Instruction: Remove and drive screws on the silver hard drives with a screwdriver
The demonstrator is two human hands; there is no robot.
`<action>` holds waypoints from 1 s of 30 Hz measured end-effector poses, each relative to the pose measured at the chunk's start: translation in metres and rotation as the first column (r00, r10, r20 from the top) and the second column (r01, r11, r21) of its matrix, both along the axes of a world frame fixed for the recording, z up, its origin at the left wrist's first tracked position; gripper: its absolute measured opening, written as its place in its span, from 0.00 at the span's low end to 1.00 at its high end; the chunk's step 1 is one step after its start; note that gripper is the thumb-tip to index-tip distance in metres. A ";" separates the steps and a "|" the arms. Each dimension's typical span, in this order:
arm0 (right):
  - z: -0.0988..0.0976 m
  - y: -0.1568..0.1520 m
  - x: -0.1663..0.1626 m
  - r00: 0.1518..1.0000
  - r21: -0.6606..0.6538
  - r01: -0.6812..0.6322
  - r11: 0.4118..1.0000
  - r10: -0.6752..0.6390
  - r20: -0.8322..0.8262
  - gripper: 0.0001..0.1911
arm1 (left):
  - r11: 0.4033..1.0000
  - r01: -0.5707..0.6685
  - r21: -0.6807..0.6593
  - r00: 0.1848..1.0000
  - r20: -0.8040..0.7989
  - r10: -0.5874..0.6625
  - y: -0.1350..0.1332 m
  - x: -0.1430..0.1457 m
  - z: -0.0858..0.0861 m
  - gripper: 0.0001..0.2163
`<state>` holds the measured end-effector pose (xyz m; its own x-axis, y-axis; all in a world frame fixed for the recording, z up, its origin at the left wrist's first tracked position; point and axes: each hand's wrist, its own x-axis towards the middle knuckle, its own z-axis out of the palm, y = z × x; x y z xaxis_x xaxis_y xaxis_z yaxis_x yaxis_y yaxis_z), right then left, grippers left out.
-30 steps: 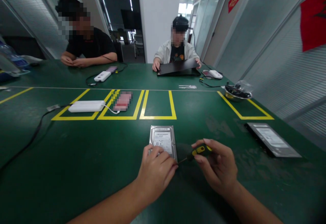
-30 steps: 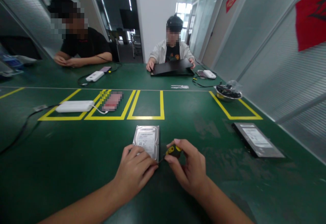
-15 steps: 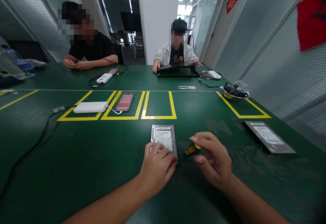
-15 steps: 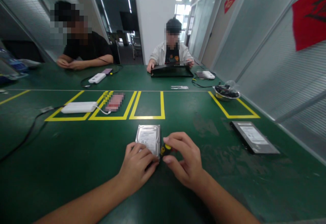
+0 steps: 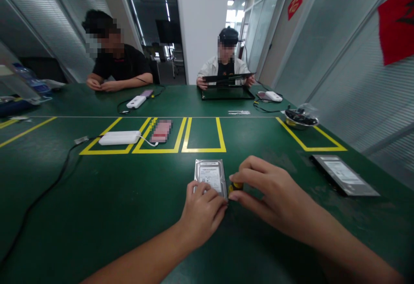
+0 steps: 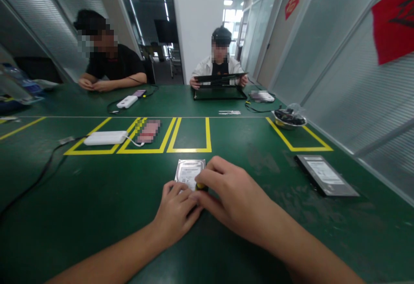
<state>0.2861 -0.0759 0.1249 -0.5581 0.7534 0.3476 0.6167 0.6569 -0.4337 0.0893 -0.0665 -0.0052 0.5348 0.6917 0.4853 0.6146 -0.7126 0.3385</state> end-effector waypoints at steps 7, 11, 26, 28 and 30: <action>0.013 0.004 0.001 0.995 -0.061 0.003 0.998 0.003 0.101 0.07 | 1.000 0.002 -0.010 1.000 -0.010 -0.002 0.000 -0.001 0.000 0.02; 0.016 0.001 0.002 0.998 -0.103 -0.004 0.995 0.009 0.054 0.08 | 1.000 0.003 -0.017 1.000 -0.020 -0.003 0.000 -0.001 0.000 0.02; 0.022 0.006 0.008 0.998 -0.112 -0.041 0.993 0.045 0.033 0.06 | 0.999 0.029 -0.035 1.000 -0.010 -0.029 0.001 -0.003 0.001 0.03; 0.022 0.007 0.008 0.999 -0.097 -0.033 0.995 0.036 0.039 0.05 | 0.999 0.030 -0.030 0.999 -0.012 -0.031 0.001 -0.003 0.001 0.03; 0.021 0.009 0.007 0.999 -0.072 -0.023 0.997 0.025 0.038 0.04 | 0.999 0.032 -0.025 0.999 -0.013 -0.033 0.001 -0.004 0.001 0.03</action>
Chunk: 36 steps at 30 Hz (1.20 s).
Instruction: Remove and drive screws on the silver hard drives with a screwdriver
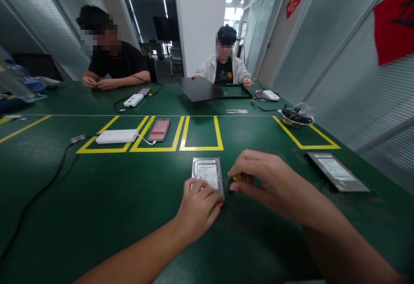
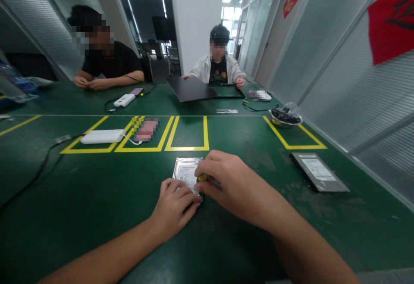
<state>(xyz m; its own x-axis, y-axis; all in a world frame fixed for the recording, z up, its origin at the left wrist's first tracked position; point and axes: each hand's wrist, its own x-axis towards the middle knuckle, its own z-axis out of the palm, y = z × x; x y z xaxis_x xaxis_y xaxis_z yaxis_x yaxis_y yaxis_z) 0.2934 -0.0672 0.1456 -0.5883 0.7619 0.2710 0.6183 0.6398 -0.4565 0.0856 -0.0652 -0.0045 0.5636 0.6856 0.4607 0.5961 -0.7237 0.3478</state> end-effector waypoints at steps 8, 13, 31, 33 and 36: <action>-0.005 0.002 0.002 0.999 0.026 -0.009 1.000 0.011 -0.046 0.08 | 0.999 0.003 -0.038 1.000 0.003 -0.003 0.001 -0.001 0.001 0.04; -0.004 0.002 0.000 0.998 0.022 0.005 1.000 -0.004 -0.059 0.07 | 0.999 0.017 -0.052 1.000 0.009 -0.016 0.001 -0.001 0.000 0.04; -0.006 0.004 0.003 0.998 0.038 0.069 0.997 -0.069 -0.009 0.06 | 0.993 0.040 -0.110 0.999 0.040 -0.036 0.001 -0.001 0.003 0.03; -0.008 0.005 0.004 0.997 0.044 0.074 0.996 -0.074 0.002 0.07 | 0.993 0.041 -0.107 0.998 0.043 -0.037 0.001 -0.001 0.003 0.03; -0.009 0.004 0.006 0.997 0.060 0.073 0.995 -0.074 0.011 0.13 | 0.994 0.039 -0.101 0.998 0.054 -0.034 0.000 -0.001 0.002 0.03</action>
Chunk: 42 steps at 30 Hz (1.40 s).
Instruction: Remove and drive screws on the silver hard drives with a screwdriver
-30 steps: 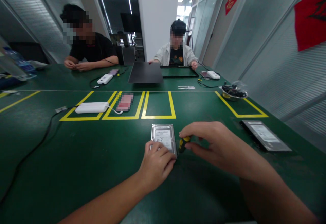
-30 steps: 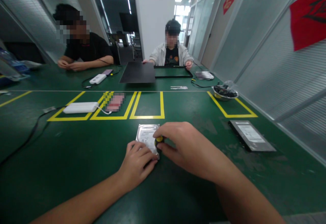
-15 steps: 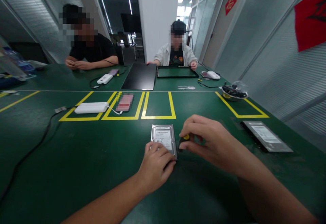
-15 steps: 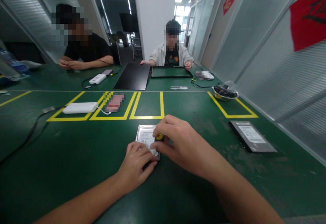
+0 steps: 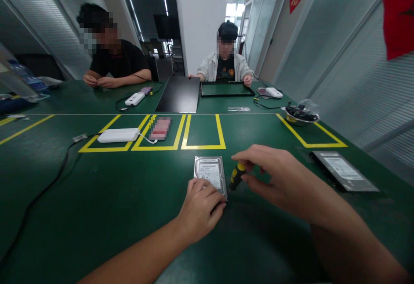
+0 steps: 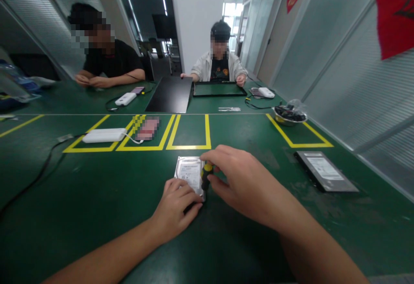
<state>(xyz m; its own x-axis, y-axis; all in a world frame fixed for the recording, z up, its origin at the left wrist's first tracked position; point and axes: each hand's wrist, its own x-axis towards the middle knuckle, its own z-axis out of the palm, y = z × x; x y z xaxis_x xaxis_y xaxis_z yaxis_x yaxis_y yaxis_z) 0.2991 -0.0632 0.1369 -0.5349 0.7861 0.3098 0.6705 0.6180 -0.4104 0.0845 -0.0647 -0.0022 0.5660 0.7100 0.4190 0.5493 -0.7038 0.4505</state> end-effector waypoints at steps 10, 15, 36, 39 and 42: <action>0.004 -0.001 -0.005 0.991 -0.062 0.074 0.995 -0.067 0.118 0.06 | 1.000 0.005 -0.020 1.000 -0.012 -0.005 0.000 0.000 -0.002 0.02; 0.004 -0.002 -0.006 0.992 -0.047 0.072 0.996 -0.066 0.107 0.03 | 1.000 0.008 -0.020 1.000 -0.008 -0.008 0.001 0.000 -0.002 0.02; 0.007 -0.003 -0.005 0.998 -0.099 -0.064 0.993 0.065 0.005 0.08 | 0.999 -0.029 0.044 0.996 -0.082 0.032 0.004 0.000 -0.006 0.02; 0.007 -0.003 -0.004 0.998 -0.098 -0.061 0.993 0.062 0.002 0.11 | 0.998 -0.038 0.046 0.996 -0.081 0.042 0.004 0.002 -0.006 0.02; 0.007 -0.002 -0.005 0.999 -0.084 -0.044 0.995 0.044 0.005 0.06 | 0.998 -0.039 0.049 0.995 -0.087 0.043 0.003 0.002 -0.007 0.02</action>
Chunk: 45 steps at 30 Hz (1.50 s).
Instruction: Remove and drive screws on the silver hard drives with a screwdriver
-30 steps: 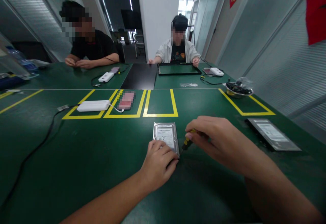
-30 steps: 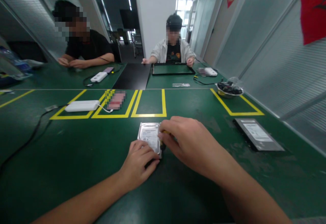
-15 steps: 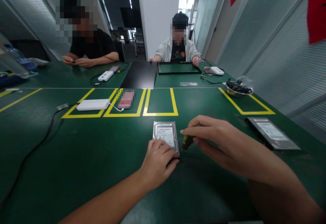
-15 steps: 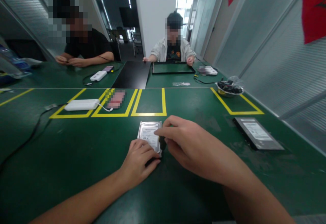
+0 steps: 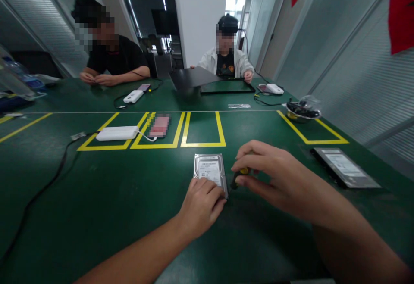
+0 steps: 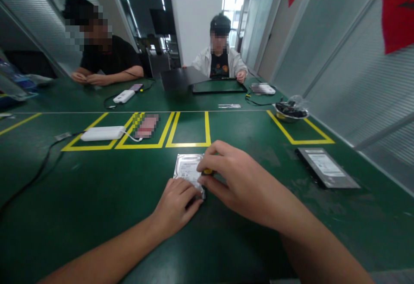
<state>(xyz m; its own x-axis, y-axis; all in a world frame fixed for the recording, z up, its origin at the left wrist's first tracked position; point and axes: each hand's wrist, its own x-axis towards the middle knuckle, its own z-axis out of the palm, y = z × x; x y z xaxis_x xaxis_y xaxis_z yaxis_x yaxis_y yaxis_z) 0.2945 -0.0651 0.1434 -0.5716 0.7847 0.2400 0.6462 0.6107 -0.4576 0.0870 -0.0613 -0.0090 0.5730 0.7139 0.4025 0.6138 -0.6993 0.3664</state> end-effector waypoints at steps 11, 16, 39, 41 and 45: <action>-0.003 0.002 0.001 0.998 -0.003 0.024 1.000 -0.024 -0.051 0.06 | 1.000 -0.004 -0.026 1.000 0.006 0.004 0.000 0.000 0.001 0.02; -0.003 0.003 0.000 0.999 0.018 -0.001 1.000 0.002 -0.051 0.11 | 1.000 -0.001 -0.024 1.000 0.014 0.001 0.001 0.002 0.001 0.02; -0.003 0.001 0.000 0.995 0.098 0.100 0.990 -0.098 -0.027 0.12 | 1.000 0.011 -0.027 1.000 -0.012 -0.011 0.006 -0.001 0.002 0.02; -0.004 0.001 0.000 0.996 0.098 0.087 0.991 -0.085 -0.028 0.09 | 1.000 0.009 -0.024 1.000 -0.009 -0.009 0.006 -0.002 0.002 0.02; -0.003 0.004 0.000 0.996 0.055 0.059 0.997 -0.056 -0.068 0.03 | 1.000 0.009 -0.025 1.000 -0.012 -0.010 0.007 -0.002 0.003 0.02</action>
<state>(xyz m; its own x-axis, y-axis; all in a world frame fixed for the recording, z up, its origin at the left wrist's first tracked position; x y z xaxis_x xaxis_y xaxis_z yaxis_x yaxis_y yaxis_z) 0.2946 -0.0616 0.1407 -0.5072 0.7997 0.3214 0.6503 0.5998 -0.4662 0.0855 -0.0548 -0.0065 0.5847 0.7181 0.3775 0.6118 -0.6959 0.3760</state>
